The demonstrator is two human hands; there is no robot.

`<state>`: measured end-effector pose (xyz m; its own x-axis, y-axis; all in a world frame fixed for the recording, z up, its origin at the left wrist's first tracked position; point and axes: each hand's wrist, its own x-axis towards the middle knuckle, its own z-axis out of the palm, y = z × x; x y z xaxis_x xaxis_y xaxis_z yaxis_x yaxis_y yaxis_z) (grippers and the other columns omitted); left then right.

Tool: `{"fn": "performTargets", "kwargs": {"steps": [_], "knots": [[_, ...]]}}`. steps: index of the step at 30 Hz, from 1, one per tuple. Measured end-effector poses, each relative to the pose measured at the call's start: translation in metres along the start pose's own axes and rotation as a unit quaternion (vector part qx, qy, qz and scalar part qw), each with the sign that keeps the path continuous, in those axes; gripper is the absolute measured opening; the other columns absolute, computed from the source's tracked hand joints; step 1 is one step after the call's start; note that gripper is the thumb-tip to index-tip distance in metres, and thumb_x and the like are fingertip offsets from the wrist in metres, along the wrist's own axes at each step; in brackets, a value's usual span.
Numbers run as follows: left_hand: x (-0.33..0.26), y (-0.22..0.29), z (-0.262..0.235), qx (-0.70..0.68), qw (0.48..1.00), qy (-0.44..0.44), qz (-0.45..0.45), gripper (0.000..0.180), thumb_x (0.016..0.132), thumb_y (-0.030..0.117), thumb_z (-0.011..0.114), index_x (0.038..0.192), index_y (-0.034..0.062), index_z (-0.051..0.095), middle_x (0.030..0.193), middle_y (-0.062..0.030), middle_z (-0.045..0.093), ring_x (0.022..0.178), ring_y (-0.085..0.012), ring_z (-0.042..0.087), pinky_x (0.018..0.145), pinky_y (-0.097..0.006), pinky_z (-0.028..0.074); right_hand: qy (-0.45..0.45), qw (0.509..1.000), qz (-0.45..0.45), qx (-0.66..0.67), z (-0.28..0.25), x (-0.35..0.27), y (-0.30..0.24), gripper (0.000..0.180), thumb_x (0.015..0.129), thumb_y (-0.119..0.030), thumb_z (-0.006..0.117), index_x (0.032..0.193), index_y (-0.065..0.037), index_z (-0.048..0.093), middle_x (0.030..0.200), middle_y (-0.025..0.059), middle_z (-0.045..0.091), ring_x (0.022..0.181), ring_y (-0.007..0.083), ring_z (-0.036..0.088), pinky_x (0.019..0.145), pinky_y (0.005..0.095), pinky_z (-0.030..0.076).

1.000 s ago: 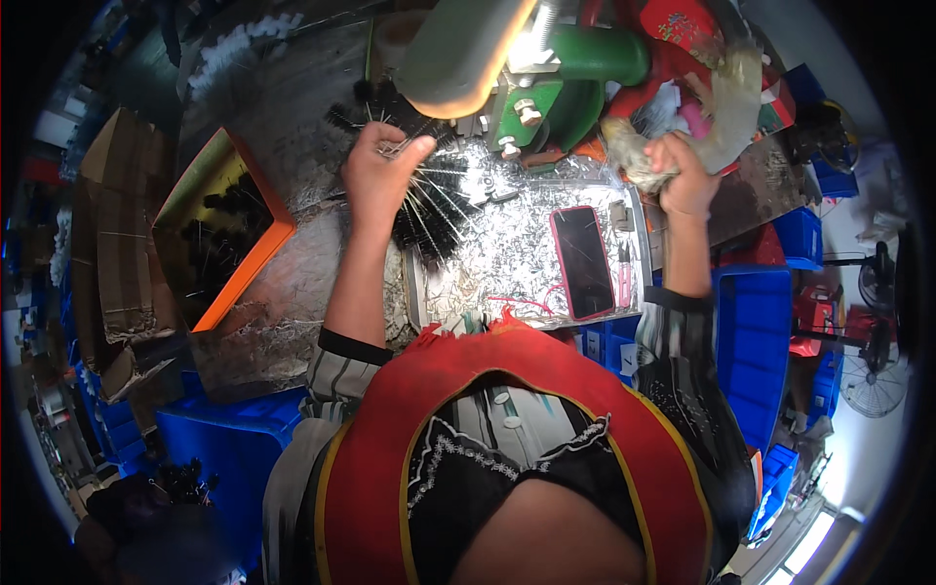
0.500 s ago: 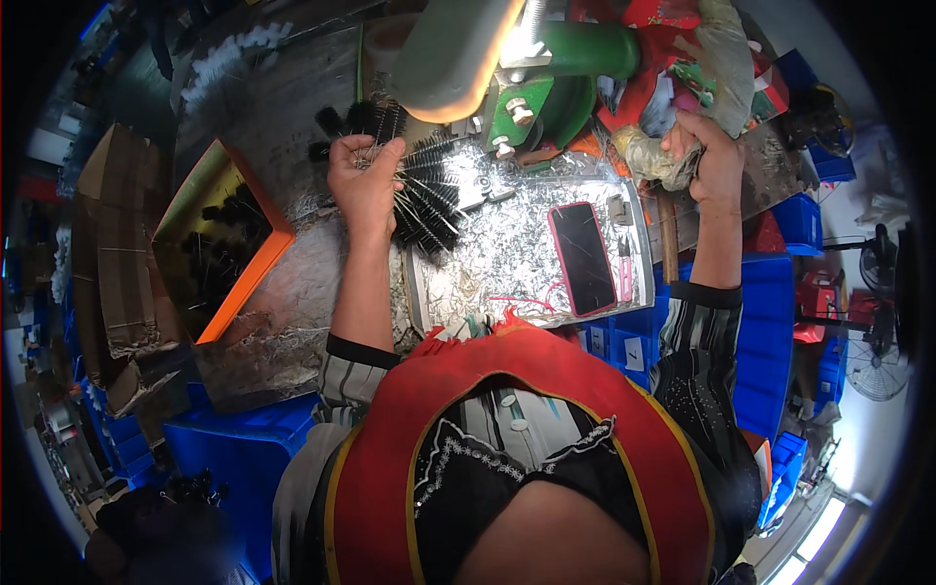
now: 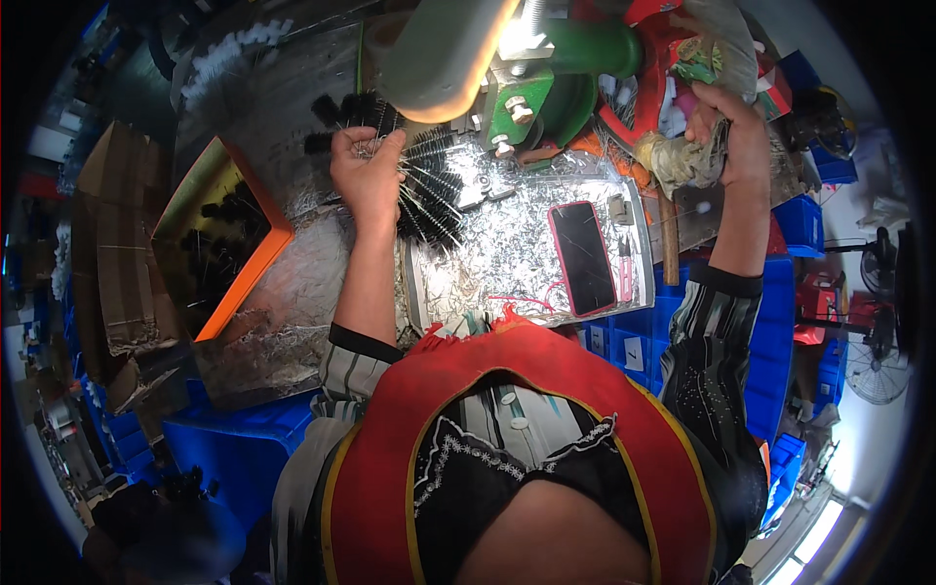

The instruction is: The person is assembling and trimming bunches of fine black fibers into finished components using a manual press at a factory workstation.

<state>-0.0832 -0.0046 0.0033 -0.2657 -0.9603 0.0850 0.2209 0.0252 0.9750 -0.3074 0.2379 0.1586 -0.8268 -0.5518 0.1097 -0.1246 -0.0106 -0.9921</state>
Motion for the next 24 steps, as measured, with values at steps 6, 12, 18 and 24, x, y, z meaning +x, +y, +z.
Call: {"fn": "performTargets", "kwargs": {"steps": [6,12,18,24], "knots": [[0.002,0.008,0.002,0.056,0.998,-0.025,0.015,0.032,0.069,0.005,0.075,0.090,0.0000,0.051,0.070,-0.0043,0.052,0.050,-0.0074,0.048,0.038,-0.019,0.039,0.024,0.959,-0.246,0.141,0.024,-0.009,0.101,0.010,0.074,-0.001,0.056,0.065,0.001,0.052,0.052,0.0074,0.048,0.045,0.0173,0.048,0.056,0.0323,0.046],[-0.003,0.008,-0.013,0.049,0.986,-0.147,-0.056,0.042,0.067,0.007,0.076,0.100,-0.0003,0.052,0.088,-0.0079,0.054,0.072,-0.0126,0.055,0.057,-0.022,0.048,0.032,0.986,-0.095,0.130,0.006,-0.012,0.071,0.016,0.072,-0.001,0.057,0.058,0.000,0.051,0.050,0.0076,0.047,0.044,0.0183,0.047,0.054,0.0324,0.045],[-0.003,0.004,-0.015,-0.027,0.982,-0.183,-0.033,0.034,0.068,-0.005,0.072,0.095,0.0026,0.053,0.081,-0.0029,0.055,0.075,-0.0087,0.054,0.068,-0.020,0.046,0.038,0.996,-0.036,0.071,0.009,-0.012,0.044,0.033,0.078,-0.005,0.054,0.048,-0.006,0.041,0.048,0.0060,0.040,0.048,0.0181,0.045,0.060,0.0323,0.042],[-0.004,-0.006,-0.008,-0.034,0.994,-0.105,0.000,0.027,0.069,-0.006,0.071,0.087,0.0030,0.052,0.080,-0.0034,0.055,0.072,-0.0093,0.054,0.067,-0.021,0.045,0.057,0.996,-0.013,0.068,0.009,-0.010,0.047,0.031,0.079,-0.007,0.054,0.050,-0.006,0.042,0.049,0.0065,0.040,0.049,0.0195,0.045,0.062,0.0320,0.042]]}}
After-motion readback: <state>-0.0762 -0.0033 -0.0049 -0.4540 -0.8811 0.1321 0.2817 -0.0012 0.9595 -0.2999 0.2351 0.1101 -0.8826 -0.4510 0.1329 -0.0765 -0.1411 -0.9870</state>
